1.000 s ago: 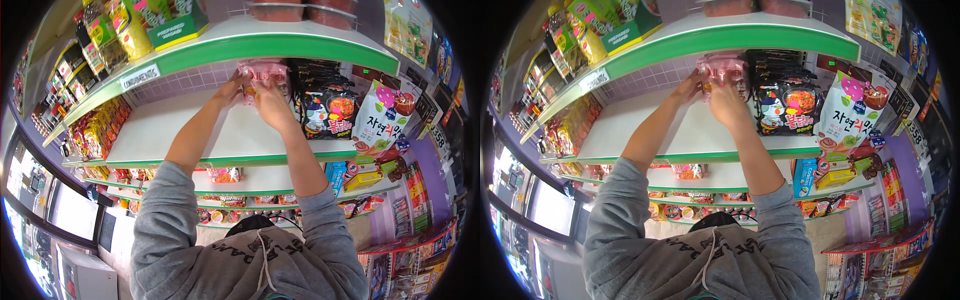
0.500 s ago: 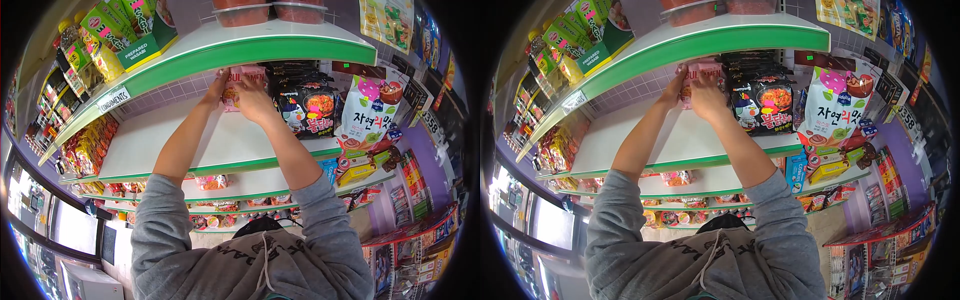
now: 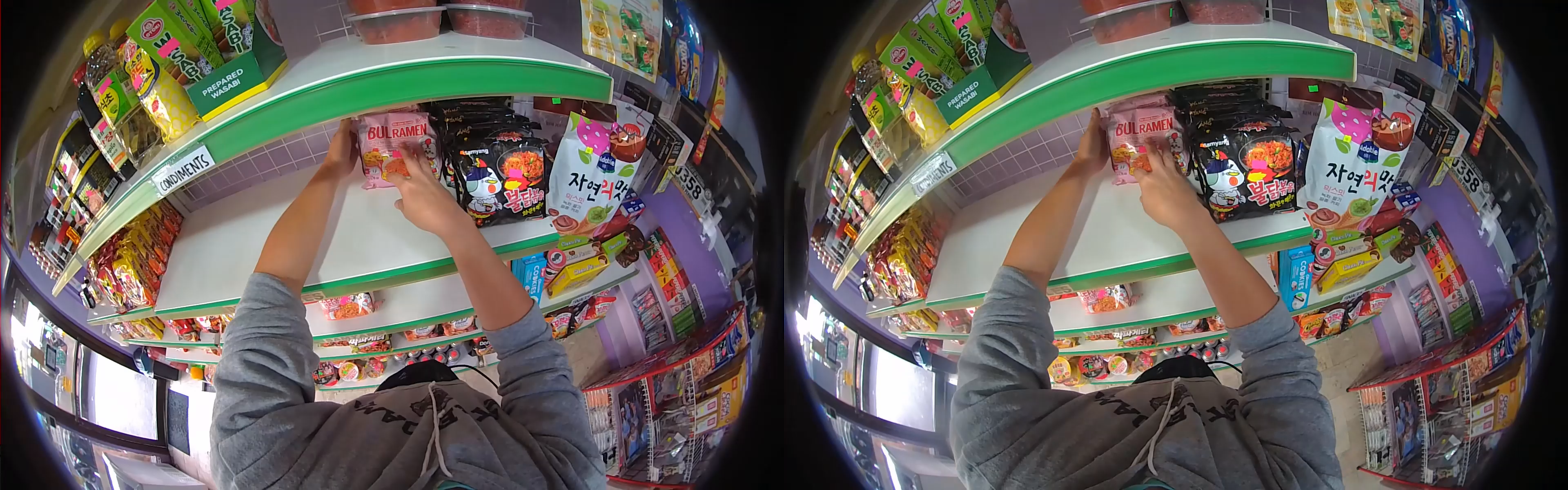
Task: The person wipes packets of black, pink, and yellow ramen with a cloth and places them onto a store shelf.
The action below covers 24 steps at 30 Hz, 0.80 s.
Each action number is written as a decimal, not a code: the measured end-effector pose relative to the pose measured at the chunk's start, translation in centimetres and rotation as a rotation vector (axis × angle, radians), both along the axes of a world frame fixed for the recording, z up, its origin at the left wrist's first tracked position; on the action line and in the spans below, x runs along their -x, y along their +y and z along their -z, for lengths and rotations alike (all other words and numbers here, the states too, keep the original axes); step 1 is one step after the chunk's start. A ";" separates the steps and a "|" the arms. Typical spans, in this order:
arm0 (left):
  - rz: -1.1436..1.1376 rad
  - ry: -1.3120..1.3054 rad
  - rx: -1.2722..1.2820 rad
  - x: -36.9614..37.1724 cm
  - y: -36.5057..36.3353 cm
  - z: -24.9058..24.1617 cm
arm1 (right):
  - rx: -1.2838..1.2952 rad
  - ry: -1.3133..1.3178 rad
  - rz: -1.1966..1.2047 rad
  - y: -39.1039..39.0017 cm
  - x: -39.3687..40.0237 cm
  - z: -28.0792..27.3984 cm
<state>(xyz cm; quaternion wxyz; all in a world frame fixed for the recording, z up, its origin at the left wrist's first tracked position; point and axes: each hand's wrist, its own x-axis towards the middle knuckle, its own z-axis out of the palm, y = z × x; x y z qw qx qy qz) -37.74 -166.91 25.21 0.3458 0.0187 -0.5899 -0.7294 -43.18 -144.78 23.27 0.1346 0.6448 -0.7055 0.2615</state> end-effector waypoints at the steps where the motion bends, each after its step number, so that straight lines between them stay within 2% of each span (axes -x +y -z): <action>1: 0.006 -0.001 0.001 -0.1 0.2 -0.2 | 0.039 -0.015 -0.060 -0.1 0.2 -0.2; 4: 0.022 -0.061 0.001 -0.1 0.9 -0.5 | 0.060 -0.009 -0.119 -0.6 0.8 -0.6; 6: -0.121 -0.079 -0.036 0.3 1.0 -0.6 | 0.057 0.017 -0.136 -1.0 1.3 -0.2; 9: -0.218 -0.042 -0.021 1.0 0.6 0.1 | 0.040 -0.004 -0.128 0.1 1.0 -0.2; 13: -0.330 -0.027 -0.078 -0.5 4.7 -1.0 | 0.107 -0.053 -0.126 2.1 -0.3 0.1; 16: -0.524 -0.203 -0.064 -2.8 9.8 -2.9 | 0.132 -0.079 -0.181 3.5 -1.2 0.2; 18: -0.557 -0.233 -0.061 -2.5 6.2 -0.3 | 0.130 -0.068 -0.230 4.5 -1.6 0.0; 19: -0.567 -0.267 -0.058 -2.7 5.0 0.5 | 0.127 -0.063 -0.262 4.9 -1.8 -0.1; 20: -0.603 -0.256 -0.067 -3.7 7.0 -0.5 | 0.139 -0.102 -0.357 5.5 -1.9 -0.1; 22: -0.785 -0.442 -0.076 -6.0 11.9 -1.8 | 0.180 -0.129 -0.510 6.8 -2.3 -0.2; 24: -0.842 -0.341 -0.072 -8.3 15.5 -1.2 | 0.142 -0.161 -0.662 8.3 -2.8 -0.4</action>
